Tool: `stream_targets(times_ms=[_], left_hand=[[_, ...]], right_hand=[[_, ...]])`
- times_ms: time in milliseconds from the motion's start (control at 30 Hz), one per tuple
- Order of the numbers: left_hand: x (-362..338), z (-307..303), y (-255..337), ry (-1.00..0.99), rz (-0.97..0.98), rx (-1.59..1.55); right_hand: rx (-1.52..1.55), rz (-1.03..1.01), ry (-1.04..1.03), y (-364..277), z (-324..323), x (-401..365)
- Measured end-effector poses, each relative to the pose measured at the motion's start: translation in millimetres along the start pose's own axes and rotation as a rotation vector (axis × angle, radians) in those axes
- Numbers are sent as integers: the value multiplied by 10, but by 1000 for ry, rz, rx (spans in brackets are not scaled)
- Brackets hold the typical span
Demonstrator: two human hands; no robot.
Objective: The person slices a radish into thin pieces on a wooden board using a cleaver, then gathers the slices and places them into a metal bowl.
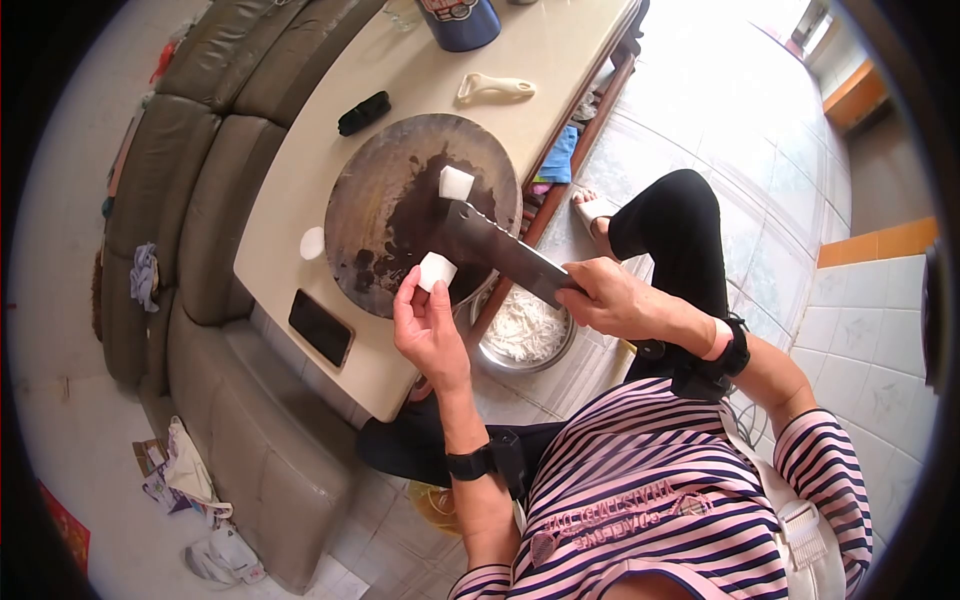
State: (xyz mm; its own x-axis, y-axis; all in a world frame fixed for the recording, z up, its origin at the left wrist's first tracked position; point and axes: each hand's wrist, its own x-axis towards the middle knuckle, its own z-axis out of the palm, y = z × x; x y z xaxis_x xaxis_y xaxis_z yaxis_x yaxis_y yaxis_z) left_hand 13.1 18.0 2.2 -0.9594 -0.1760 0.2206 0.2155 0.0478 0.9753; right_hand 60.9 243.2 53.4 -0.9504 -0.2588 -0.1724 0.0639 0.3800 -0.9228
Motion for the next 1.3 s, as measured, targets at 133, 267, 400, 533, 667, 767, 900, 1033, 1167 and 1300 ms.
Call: stream_targets(times_ms=[133,267,400,533,667,767,900,1033,1167,1300], left_hand=[[-49,-29,-14,43,-20,-141],[-54,-87,-28,28,-93,-354],[-57,-82,23,-16,-155,-400],[-21,-79,146,-50,-352,-574],[31,-170,150,-72,-398,-693],[60,-205,145,30,-522,-969],[10,-236,121,-26,-387,-768],[-54,-153,240,-39,-227,-479],[-92,-82,257,-50,-87,-276],[-112,-31,271,-49,-10,-146]], right_hand=[[20,18,-8,22,-9,1],[51,63,-15,69,-3,13],[54,73,-24,76,-11,12],[64,80,-32,66,-18,10],[50,91,-28,66,-6,6],[40,88,-17,83,11,7],[44,79,-4,132,36,6],[26,63,-19,185,40,9],[52,63,11,138,55,-1],[56,52,14,157,62,-6]])
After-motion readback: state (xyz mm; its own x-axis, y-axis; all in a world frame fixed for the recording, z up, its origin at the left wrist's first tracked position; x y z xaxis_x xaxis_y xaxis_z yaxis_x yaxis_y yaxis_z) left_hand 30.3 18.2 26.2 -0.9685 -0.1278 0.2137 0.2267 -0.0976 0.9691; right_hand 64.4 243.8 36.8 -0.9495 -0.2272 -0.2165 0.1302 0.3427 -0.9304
